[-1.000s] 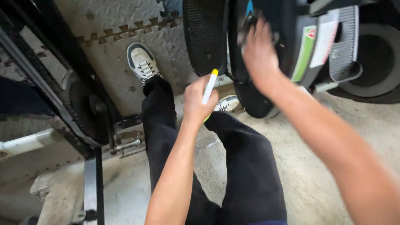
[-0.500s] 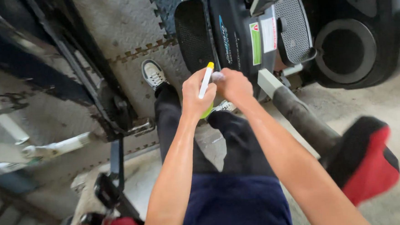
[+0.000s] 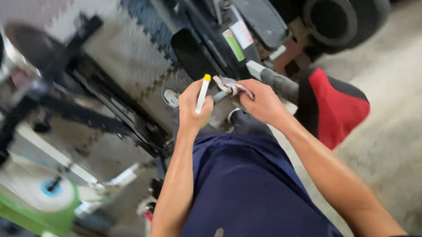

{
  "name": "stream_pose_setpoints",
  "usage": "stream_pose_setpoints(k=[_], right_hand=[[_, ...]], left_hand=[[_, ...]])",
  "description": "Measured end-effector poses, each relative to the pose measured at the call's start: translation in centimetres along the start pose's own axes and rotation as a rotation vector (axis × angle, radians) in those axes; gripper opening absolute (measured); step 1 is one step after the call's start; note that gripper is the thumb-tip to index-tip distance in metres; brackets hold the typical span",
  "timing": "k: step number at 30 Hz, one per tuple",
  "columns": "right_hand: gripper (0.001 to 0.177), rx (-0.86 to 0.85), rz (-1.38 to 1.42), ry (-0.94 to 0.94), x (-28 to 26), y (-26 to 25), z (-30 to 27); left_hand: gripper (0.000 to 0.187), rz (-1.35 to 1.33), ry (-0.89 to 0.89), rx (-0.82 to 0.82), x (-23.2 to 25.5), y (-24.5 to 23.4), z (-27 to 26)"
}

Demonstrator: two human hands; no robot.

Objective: Cleaning gym equipment with a spray bottle and cloth.

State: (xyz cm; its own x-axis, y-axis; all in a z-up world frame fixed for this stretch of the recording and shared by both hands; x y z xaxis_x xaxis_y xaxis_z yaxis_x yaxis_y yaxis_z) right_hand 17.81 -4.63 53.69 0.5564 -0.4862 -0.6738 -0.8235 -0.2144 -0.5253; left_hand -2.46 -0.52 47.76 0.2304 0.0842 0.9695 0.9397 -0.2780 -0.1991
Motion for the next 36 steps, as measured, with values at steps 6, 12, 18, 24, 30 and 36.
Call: stream_pose_setpoints(k=[6,12,18,24,30,36], right_hand=[[0.028,0.314,0.028,-0.109,-1.4,-4.1,-5.4],[0.026,0.652,0.095,-0.194,0.2,-8.6,-10.6],[0.023,0.844,0.281,-0.048,6.3,-13.6,-14.3],[0.047,1.001,0.57,-0.128,14.9,-17.4,-17.1],[0.039,1.055,0.876,-0.069,18.7,-17.5,-19.7],[0.041,1.429,1.08,0.293,19.1,-10.4,-22.1]], left_hand=[[0.041,0.067,0.137,-0.302,5.5,2.3,2.6],[0.035,0.064,0.315,-0.512,11.6,7.8,3.8],[0.033,0.025,0.326,-0.695,15.9,13.4,1.9],[0.031,0.076,0.313,-0.77,18.2,17.5,0.8],[0.038,0.098,0.415,-0.943,20.1,19.7,1.6],[0.043,0.12,0.559,-1.314,18.6,20.8,4.1]])
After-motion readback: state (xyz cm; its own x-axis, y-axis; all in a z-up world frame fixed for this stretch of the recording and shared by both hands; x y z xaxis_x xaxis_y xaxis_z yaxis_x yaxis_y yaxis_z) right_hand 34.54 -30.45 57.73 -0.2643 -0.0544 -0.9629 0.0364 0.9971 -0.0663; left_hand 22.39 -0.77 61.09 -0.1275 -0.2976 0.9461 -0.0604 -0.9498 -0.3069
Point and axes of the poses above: each hand's wrist, its own z-axis towards the middle knuckle, its own y-axis out of the palm, x = y × z, the point moved 3 cm from there along z, towards the middle knuckle, and after that the axes turned 1 degree about -x, right-handed, at the moved point
